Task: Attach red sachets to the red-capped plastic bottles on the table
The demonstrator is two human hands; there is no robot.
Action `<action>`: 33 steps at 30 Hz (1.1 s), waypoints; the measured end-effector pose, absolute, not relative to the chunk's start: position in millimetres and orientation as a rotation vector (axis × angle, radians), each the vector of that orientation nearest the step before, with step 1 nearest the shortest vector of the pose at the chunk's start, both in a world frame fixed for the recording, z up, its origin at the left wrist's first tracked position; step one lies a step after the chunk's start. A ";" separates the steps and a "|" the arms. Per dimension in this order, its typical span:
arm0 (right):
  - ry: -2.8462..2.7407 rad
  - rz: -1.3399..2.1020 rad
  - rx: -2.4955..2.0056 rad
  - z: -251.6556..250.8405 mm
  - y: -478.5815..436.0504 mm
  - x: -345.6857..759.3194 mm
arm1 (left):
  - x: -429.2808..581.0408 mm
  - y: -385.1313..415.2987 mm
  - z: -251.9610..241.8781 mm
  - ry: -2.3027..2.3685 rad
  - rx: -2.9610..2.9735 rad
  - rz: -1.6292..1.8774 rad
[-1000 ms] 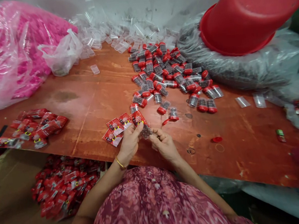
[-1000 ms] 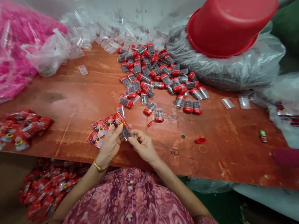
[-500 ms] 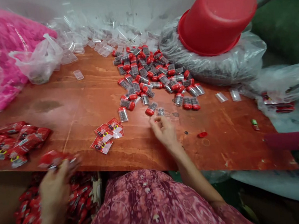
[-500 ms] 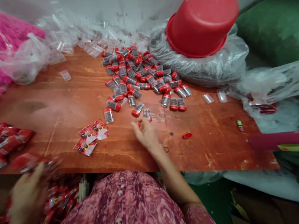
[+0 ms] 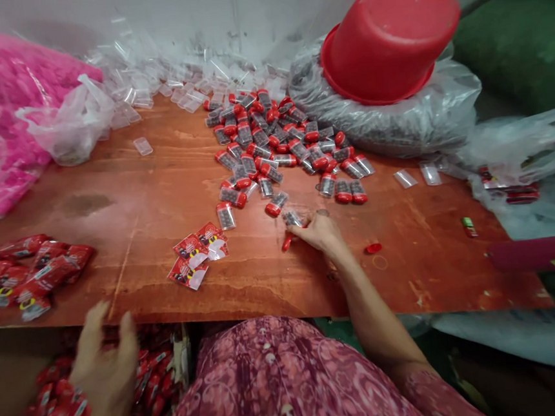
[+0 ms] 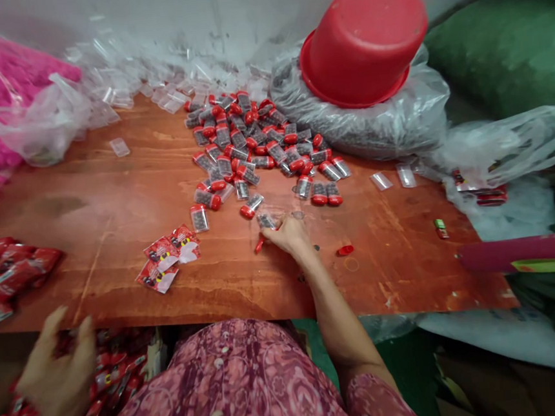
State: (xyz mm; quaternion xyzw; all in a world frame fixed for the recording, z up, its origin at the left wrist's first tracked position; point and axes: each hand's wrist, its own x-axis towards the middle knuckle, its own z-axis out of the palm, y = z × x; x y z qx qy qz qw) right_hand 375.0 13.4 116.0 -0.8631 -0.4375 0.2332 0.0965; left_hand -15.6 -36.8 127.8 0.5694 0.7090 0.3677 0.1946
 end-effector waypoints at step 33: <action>-0.254 1.203 -0.940 156.6 -7.0 318.4 | 191.3 4.2 120.1 0.800 1.783 0.535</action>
